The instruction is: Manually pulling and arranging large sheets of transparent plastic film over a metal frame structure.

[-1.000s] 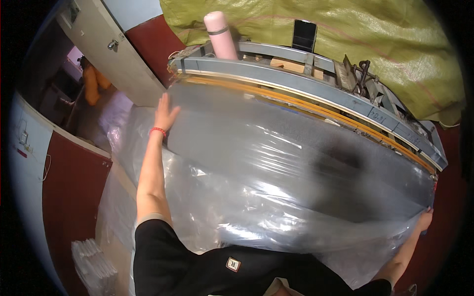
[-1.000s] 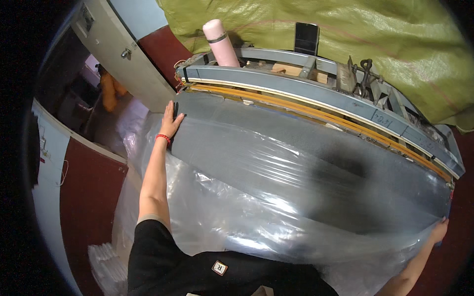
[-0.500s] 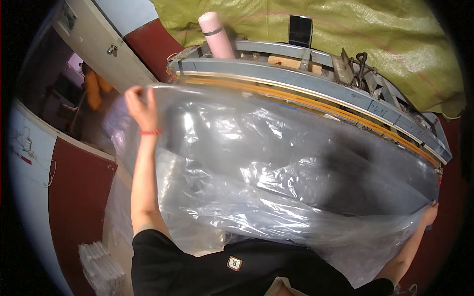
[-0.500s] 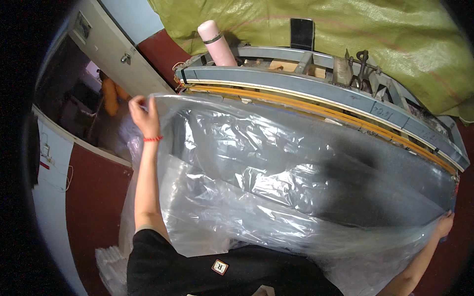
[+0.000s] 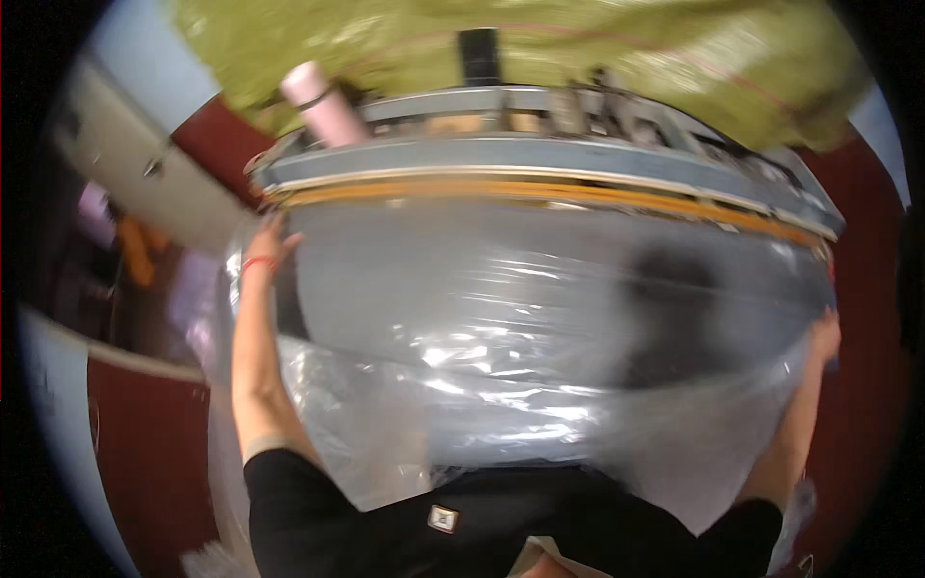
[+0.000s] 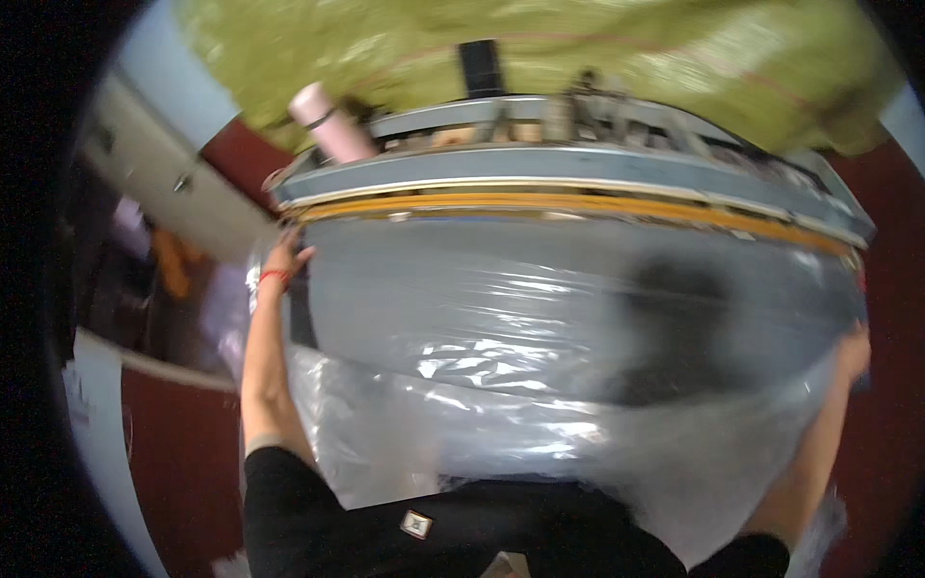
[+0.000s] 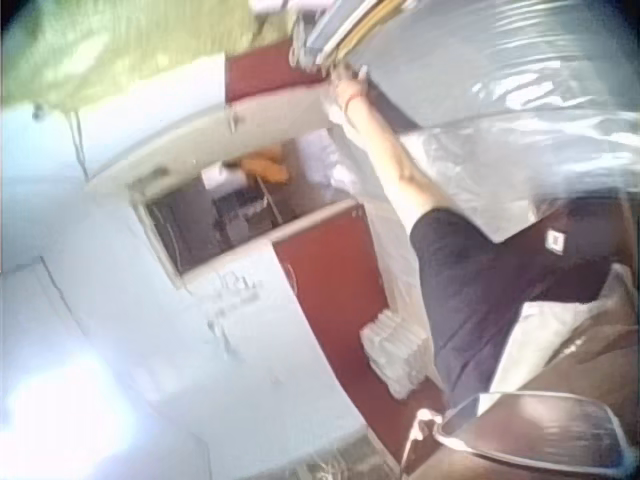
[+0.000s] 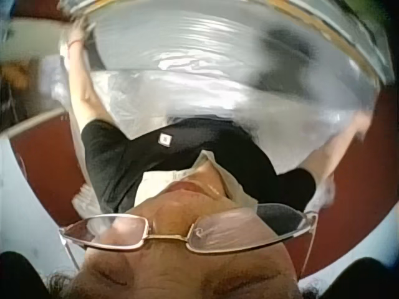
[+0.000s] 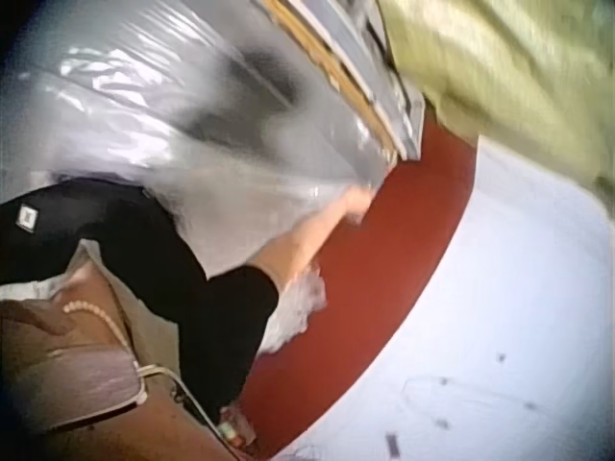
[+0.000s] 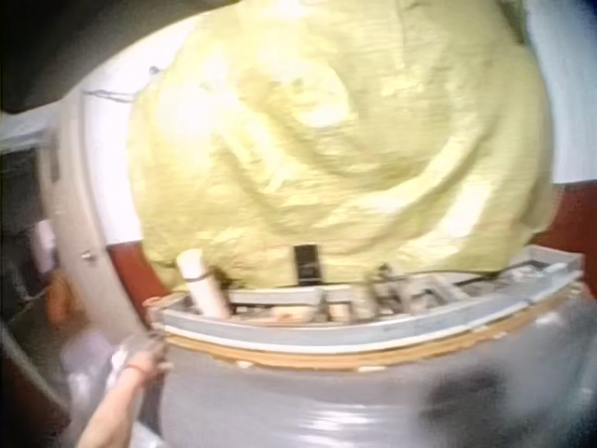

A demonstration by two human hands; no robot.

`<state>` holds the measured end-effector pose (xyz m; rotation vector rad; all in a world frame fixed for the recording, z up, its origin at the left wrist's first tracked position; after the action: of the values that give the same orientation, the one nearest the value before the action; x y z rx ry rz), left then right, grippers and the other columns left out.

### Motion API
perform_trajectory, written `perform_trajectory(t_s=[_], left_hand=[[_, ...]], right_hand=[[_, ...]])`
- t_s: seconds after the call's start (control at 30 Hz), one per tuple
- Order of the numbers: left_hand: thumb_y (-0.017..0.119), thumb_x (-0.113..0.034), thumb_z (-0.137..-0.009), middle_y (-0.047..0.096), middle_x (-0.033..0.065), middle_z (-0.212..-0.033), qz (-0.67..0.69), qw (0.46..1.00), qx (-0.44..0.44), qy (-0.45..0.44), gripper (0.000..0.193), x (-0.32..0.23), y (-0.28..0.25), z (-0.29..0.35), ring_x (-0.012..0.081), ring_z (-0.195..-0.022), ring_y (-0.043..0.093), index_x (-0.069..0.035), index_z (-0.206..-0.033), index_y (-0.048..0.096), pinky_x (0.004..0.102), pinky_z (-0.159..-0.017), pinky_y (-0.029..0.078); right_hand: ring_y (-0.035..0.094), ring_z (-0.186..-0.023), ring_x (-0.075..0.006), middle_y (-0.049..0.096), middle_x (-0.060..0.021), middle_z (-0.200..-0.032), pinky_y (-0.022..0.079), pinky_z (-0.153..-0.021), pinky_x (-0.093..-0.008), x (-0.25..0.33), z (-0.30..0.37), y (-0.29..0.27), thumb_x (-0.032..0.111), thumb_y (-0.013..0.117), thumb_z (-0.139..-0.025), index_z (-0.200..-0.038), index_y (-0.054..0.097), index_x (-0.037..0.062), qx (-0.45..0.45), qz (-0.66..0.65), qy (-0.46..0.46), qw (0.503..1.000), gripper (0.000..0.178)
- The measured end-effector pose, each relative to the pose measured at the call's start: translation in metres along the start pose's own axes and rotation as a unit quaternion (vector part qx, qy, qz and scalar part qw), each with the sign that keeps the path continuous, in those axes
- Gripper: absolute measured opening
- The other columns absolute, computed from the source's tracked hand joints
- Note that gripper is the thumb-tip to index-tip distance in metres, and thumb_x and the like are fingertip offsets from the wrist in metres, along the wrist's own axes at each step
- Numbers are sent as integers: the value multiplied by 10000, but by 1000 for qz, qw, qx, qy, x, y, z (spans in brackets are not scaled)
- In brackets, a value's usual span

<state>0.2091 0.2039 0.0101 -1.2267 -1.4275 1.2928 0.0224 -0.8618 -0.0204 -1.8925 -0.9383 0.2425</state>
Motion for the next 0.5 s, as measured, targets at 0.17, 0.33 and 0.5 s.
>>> perform_trajectory(t_s=[0.17,0.33,0.5], left_hand=[[584,-146,-769,578,113,-767,189,969,-112,110,155,-156,-32,28,195,-660,536,-1,-819,563,274,-623,427],[545,-49,-788,575,25,-924,505,739,303,326,217,-453,-44,159,92,-837,523,-31,-1003,573,215,-742,417],[524,-122,-820,485,116,-1166,563,527,475,424,416,-646,-35,286,180,-1104,429,4,-1199,406,289,-946,316]], right_hand=[[544,-944,-291,579,-144,-990,415,-809,-372,53,16,-35,245,461,-788,-1002,596,123,37,-124,54,990,281],[520,-866,-375,568,-189,-876,408,-733,-425,14,2,-12,359,452,-816,-864,550,70,-42,-212,69,974,309],[522,-789,-380,562,-182,-797,407,-675,-423,-4,-1,-12,340,458,-819,-810,536,67,-44,-239,80,967,284]])
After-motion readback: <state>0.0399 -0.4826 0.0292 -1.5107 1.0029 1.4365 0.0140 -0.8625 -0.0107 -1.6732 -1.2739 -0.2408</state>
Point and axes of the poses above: each hand's wrist, its own z-axis away from the middle knuckle, its own y-axis out of the palm, x = y × z, the point moved 7 cm from there along -z, towards the middle knuckle
